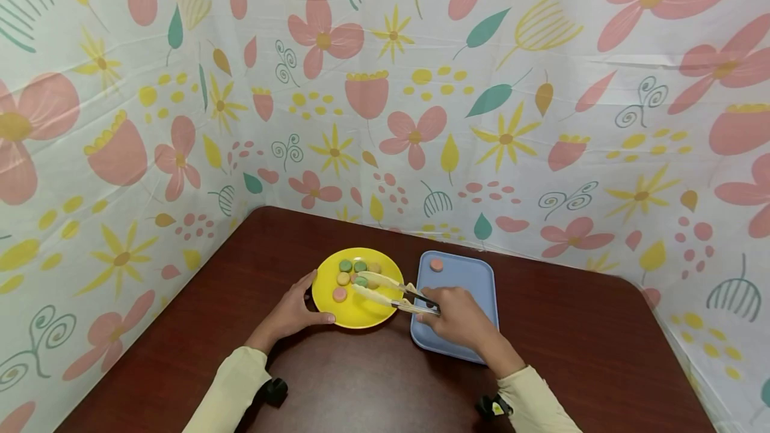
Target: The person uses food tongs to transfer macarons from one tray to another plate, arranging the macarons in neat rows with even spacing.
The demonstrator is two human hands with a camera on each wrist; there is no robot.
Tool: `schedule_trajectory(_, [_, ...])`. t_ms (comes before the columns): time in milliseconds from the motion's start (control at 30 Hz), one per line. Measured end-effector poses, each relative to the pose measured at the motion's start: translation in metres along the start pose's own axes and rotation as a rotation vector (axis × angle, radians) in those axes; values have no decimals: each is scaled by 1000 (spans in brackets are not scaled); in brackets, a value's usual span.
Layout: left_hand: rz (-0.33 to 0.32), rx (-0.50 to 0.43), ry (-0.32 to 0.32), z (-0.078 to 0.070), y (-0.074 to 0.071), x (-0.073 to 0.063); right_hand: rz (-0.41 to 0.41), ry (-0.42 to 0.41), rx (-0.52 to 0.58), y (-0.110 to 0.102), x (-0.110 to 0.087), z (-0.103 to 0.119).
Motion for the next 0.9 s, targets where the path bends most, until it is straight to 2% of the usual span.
schedule_trajectory(467, [0,8,9,1,0,0,35,27,-17,20,-3,1])
schedule_trajectory(767, [-3,6,-7,1,0,0,46,17,-2,24,-2,3])
schedule_trajectory(900, [0,14,-6,1,0,1,56,43,-4,21,-2,4])
Point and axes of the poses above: each hand's wrist, its own x-axis towards the middle knuckle, its own y-axis out of the palm, z = x × y, the point moved 1 cm from there along x, towards the middle knuckle, and after that the axes turned 11 degrees about y, right-handed, at the moved point
